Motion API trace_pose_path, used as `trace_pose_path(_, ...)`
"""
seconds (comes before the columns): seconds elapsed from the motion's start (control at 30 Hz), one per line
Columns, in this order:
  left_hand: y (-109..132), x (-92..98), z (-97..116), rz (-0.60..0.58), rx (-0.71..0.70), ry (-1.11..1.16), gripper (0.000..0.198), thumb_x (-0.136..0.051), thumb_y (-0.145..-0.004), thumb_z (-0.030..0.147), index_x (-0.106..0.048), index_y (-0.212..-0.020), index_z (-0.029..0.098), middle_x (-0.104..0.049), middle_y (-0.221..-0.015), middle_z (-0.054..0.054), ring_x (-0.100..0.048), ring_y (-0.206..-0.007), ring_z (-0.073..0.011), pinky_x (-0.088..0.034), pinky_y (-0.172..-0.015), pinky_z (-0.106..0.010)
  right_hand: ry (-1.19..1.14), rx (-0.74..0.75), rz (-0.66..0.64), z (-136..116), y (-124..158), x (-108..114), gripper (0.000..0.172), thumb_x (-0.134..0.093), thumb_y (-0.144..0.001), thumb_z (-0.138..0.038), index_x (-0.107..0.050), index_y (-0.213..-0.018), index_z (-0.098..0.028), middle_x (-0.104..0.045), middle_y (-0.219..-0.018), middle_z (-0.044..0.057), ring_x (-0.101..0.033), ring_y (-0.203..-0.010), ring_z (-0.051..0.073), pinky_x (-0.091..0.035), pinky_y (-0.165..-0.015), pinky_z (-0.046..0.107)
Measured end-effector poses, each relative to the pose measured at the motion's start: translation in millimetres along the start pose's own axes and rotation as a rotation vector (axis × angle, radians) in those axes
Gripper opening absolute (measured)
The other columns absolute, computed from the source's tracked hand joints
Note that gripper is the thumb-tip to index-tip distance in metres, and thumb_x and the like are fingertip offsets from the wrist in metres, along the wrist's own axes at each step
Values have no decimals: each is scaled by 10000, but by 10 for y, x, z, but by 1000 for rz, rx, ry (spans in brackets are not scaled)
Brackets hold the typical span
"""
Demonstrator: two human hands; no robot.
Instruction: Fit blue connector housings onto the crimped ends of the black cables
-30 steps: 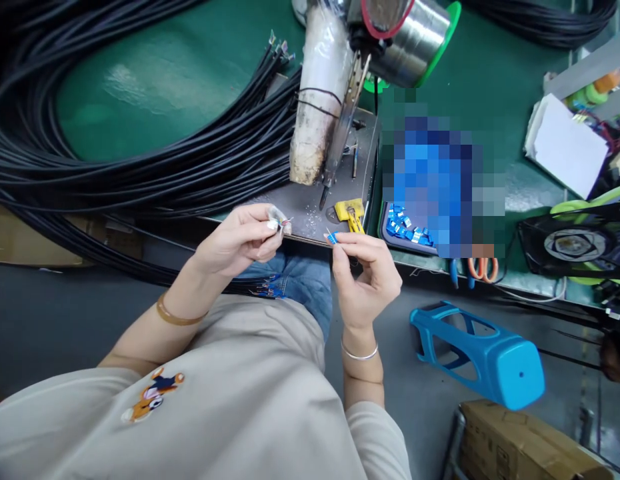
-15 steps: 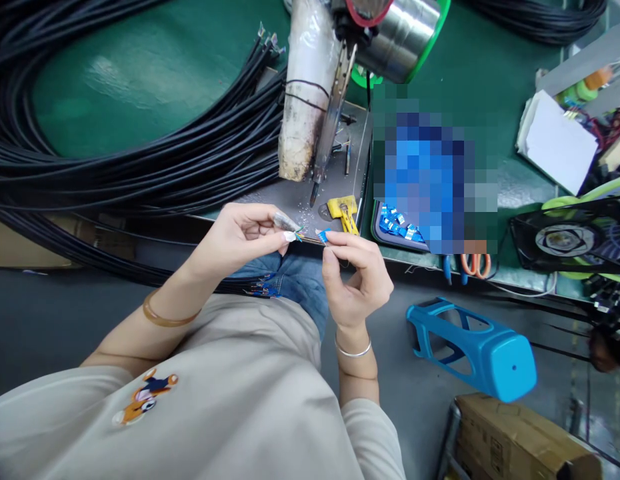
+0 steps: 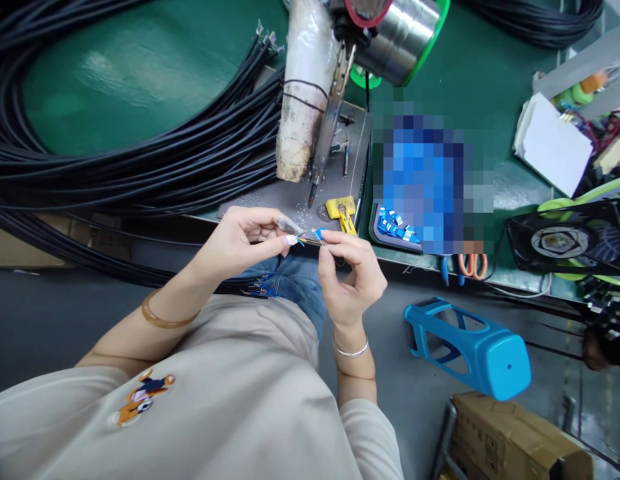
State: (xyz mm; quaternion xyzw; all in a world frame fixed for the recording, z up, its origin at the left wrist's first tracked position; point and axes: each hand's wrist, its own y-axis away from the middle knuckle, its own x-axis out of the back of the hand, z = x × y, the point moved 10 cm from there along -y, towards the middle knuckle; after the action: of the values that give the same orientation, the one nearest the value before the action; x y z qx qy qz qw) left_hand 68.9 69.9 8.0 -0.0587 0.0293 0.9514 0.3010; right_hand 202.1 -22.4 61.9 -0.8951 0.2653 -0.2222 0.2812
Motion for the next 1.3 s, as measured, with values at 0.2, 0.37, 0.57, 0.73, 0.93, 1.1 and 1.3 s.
trace_pose_path(0.2,-5,-6,-10,-7,14,-12,163,-681,-800,232,-645,-692,116,-552,-596,8,-436,-520,-48,-340,-487,-175,-29,42,14,-76,-9,10,147,-684,-853,-106,-656,-937,-223,-741,-947,10,-733,-870,165,-633,-776,356)
trace_pose_path(0.37,-15,-23,-42,-30,31,2,237,-689,-822,284,-633,-667,114,-480,-575,21,-370,-513,-46,-281,-470,-192,-14,39,-34,-91,11,-42,128,-675,-868,-134,-637,-942,-230,-737,-944,8,-733,-868,167,-638,-739,340)
trace_pose_path(0.57,-40,-68,-98,-62,119,163,216,-745,-775,258,-601,-690,121,-507,-552,36,-382,-482,-31,-273,-446,-166,-28,44,-56,-93,29,-78,153,-680,-851,-104,-646,-938,-225,-747,-940,12,-735,-864,166,-629,-753,340)
trace_pose_path(0.73,-35,-62,-119,-26,147,260,185,-748,-762,216,-600,-701,122,-493,-536,53,-334,-459,-16,-253,-430,-152,59,116,-18,-131,46,-40,178,-682,-848,-94,-642,-963,-224,-766,-974,22,-753,-892,177,-635,-769,343)
trace_pose_path(0.93,-27,-74,-119,-25,135,288,189,-827,-662,181,-673,-740,104,-552,-628,34,-420,-559,-34,-343,-517,-149,70,175,-59,-85,113,-102,188,-641,-882,-117,-602,-1031,-223,-773,-1050,49,-765,-960,200,-657,-788,359)
trace_pose_path(1.1,-25,-46,-146,6,114,197,154,-787,-690,180,-648,-696,113,-558,-655,19,-449,-601,-58,-372,-573,-182,158,310,-122,-179,188,-171,173,-637,-888,-126,-600,-1025,-224,-781,-1071,48,-771,-942,185,-662,-806,340)
trace_pose_path(1.3,20,-66,-81,31,6,12,102,-677,-753,150,-609,-682,124,-494,-650,29,-420,-614,-61,-358,-579,-188,425,400,-162,-367,117,-210,209,-693,-857,-108,-631,-1021,-222,-794,-1054,35,-778,-865,147,-620,-756,218)
